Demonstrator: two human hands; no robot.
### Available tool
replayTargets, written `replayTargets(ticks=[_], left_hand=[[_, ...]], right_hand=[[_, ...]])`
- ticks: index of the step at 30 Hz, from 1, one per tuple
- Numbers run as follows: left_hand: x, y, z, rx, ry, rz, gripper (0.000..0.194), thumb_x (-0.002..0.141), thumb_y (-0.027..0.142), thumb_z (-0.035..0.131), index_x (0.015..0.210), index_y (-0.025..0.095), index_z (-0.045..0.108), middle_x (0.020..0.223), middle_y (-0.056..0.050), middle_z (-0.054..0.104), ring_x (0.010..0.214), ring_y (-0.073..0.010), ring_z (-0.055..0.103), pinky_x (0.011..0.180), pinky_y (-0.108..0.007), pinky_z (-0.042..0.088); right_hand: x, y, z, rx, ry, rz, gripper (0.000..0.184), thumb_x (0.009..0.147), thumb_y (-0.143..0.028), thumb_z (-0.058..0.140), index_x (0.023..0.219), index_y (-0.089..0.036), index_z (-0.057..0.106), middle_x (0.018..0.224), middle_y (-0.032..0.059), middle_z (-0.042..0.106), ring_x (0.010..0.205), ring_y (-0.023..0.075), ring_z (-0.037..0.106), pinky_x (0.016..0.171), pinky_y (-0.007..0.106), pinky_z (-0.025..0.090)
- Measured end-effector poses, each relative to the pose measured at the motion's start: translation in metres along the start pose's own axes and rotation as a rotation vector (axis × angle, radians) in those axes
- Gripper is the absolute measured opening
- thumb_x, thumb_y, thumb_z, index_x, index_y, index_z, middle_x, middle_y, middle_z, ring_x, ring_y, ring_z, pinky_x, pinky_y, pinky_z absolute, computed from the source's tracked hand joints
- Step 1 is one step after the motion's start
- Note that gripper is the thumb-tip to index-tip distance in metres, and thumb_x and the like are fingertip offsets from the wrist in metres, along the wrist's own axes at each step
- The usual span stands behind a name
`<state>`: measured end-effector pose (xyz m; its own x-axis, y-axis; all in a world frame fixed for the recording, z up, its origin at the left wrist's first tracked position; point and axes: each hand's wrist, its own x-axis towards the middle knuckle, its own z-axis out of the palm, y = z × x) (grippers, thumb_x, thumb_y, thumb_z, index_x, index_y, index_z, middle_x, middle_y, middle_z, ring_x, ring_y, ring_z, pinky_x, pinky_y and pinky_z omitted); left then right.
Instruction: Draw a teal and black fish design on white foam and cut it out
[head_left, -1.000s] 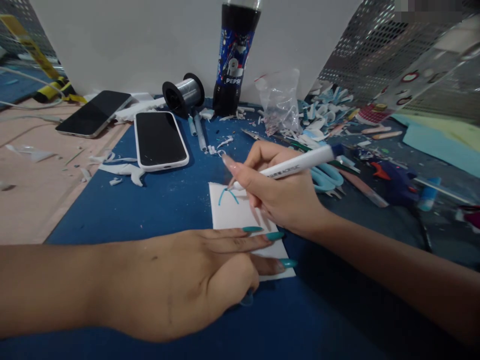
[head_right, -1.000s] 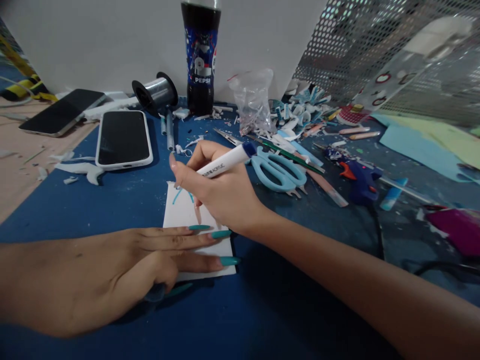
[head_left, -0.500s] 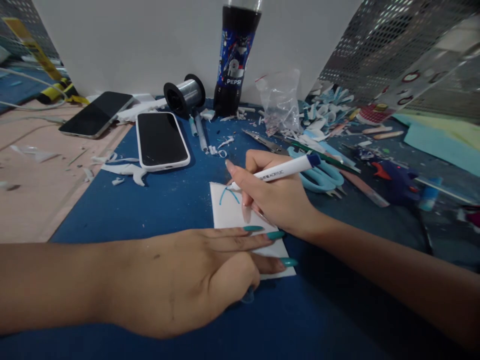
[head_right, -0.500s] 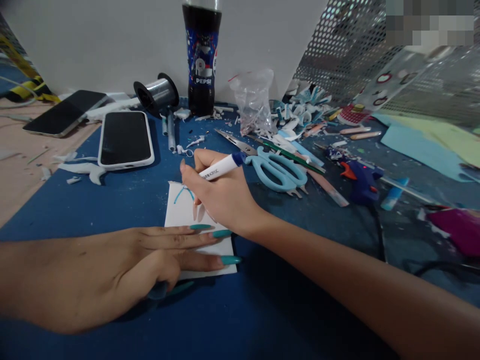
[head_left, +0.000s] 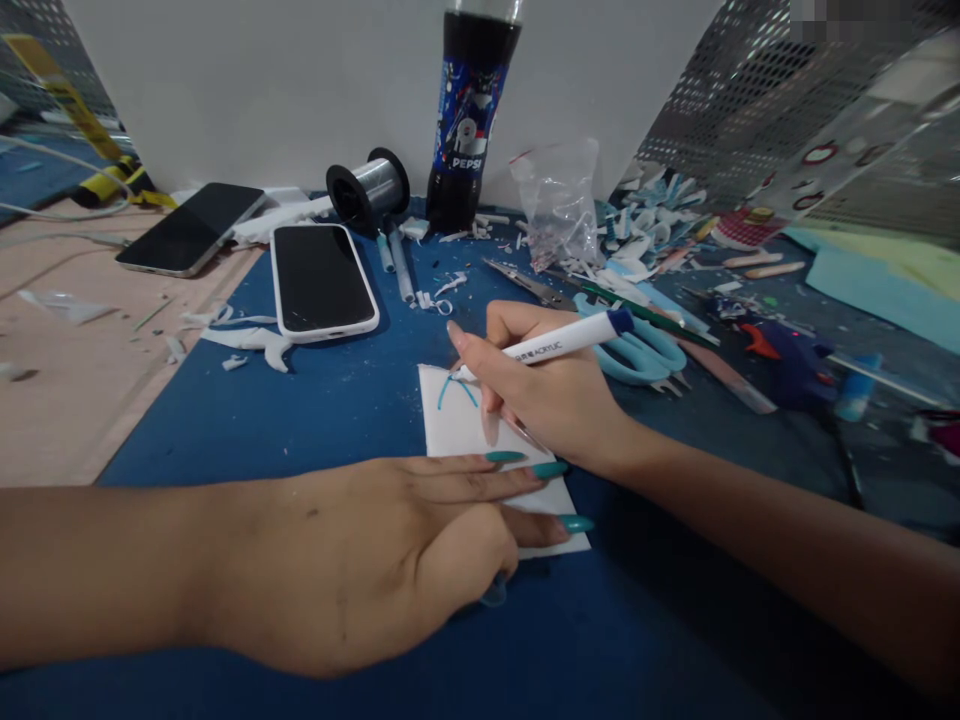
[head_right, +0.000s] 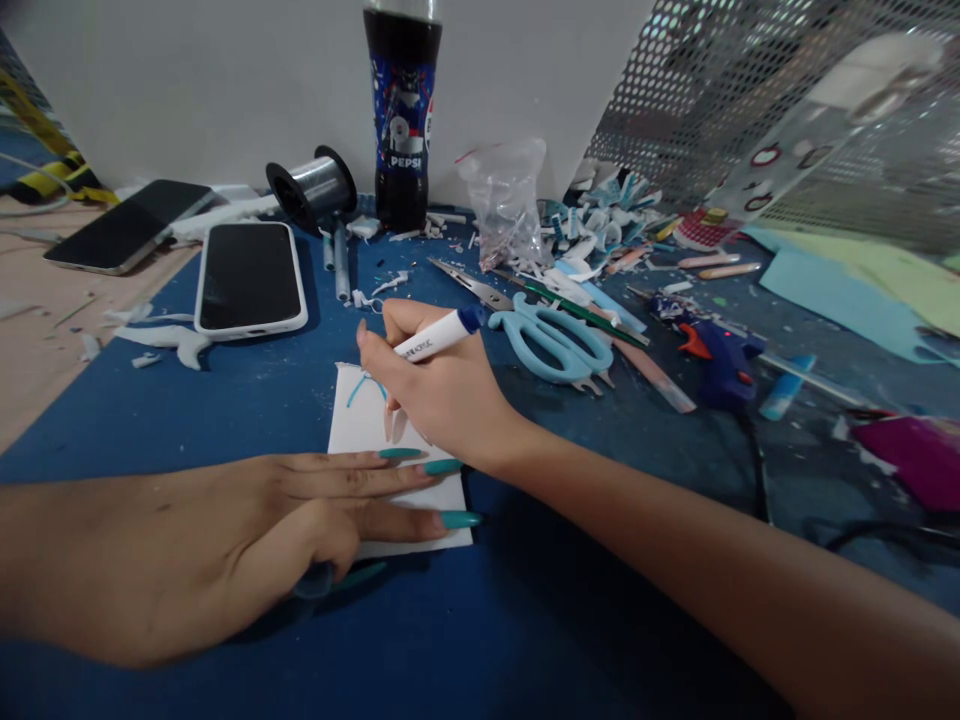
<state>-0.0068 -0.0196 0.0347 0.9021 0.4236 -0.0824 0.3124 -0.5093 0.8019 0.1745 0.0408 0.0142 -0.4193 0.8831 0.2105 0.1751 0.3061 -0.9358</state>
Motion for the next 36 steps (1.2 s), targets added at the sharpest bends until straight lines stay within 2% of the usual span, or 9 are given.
replayTargets(ticks=[5, 11, 16, 20, 27, 32, 36], left_hand=[[0.0008, 0.0033, -0.0032, -0.005, -0.034, -0.058, 0.061, 0.112, 0.034, 0.013, 0.154, 0.014, 0.052, 0.164, -0.004, 0.042, 0.159, -0.0208, 0.028, 0.13, -0.037, 0.03], [0.0003, 0.0006, -0.0006, -0.031, 0.006, -0.027, 0.061, 0.112, 0.036, 0.014, 0.153, 0.013, 0.053, 0.163, -0.006, 0.045, 0.158, -0.0199, 0.031, 0.13, -0.034, 0.029], [-0.0023, 0.0056, -0.004, -0.01, -0.012, -0.082, 0.059, 0.113, 0.035, 0.014, 0.154, 0.02, 0.052, 0.163, 0.001, 0.044, 0.158, -0.0176, 0.031, 0.13, -0.031, 0.03], [-0.0014, 0.0043, -0.0036, -0.011, -0.024, -0.058, 0.059, 0.113, 0.035, 0.013, 0.155, 0.018, 0.051, 0.165, 0.001, 0.043, 0.159, -0.016, 0.03, 0.13, -0.027, 0.027], [0.0, 0.001, -0.001, -0.062, -0.018, -0.08, 0.058, 0.113, 0.035, 0.015, 0.154, 0.019, 0.052, 0.165, 0.0, 0.043, 0.16, -0.0189, 0.029, 0.131, -0.03, 0.027], [-0.0009, 0.0021, -0.0006, -0.088, -0.003, -0.078, 0.061, 0.113, 0.039, 0.013, 0.153, 0.018, 0.055, 0.164, -0.002, 0.045, 0.16, -0.0206, 0.029, 0.13, -0.032, 0.029], [-0.0005, 0.0006, 0.0018, -0.085, 0.001, -0.056, 0.062, 0.113, 0.038, 0.012, 0.153, 0.016, 0.054, 0.163, -0.003, 0.048, 0.159, -0.0204, 0.03, 0.13, -0.032, 0.029]], right_hand=[[0.0, 0.0001, -0.0003, 0.013, -0.03, -0.011, 0.052, 0.093, -0.029, 0.078, 0.057, -0.021, 0.041, 0.043, -0.0093, 0.045, 0.036, 0.0057, 0.049, 0.04, 0.02, 0.041], [0.0016, 0.0008, -0.004, -0.019, -0.101, -0.041, 0.049, 0.097, -0.026, 0.068, 0.058, -0.023, 0.038, 0.044, -0.0088, 0.043, 0.037, 0.0074, 0.05, 0.043, 0.023, 0.038], [0.0021, -0.0014, -0.0037, -0.051, -0.129, -0.017, 0.05, 0.097, -0.022, 0.065, 0.059, -0.023, 0.033, 0.044, -0.0085, 0.042, 0.038, 0.0079, 0.05, 0.048, 0.024, 0.043], [0.0022, -0.0022, -0.0031, -0.076, -0.13, -0.024, 0.051, 0.097, -0.021, 0.067, 0.058, -0.023, 0.034, 0.045, -0.0082, 0.042, 0.039, 0.0082, 0.047, 0.054, 0.027, 0.048], [0.0038, -0.0031, -0.0024, -0.024, -0.163, -0.073, 0.052, 0.095, -0.016, 0.066, 0.056, -0.022, 0.032, 0.048, -0.0088, 0.039, 0.044, 0.0067, 0.038, 0.057, 0.026, 0.046], [0.0029, -0.0021, -0.0031, -0.028, -0.178, -0.077, 0.053, 0.094, -0.027, 0.073, 0.057, -0.023, 0.035, 0.048, -0.0093, 0.038, 0.046, 0.007, 0.038, 0.053, 0.025, 0.045], [0.0033, -0.0018, -0.005, -0.037, -0.203, -0.119, 0.052, 0.093, -0.024, 0.072, 0.056, -0.021, 0.036, 0.048, -0.0095, 0.038, 0.045, 0.0055, 0.034, 0.045, 0.024, 0.034]])
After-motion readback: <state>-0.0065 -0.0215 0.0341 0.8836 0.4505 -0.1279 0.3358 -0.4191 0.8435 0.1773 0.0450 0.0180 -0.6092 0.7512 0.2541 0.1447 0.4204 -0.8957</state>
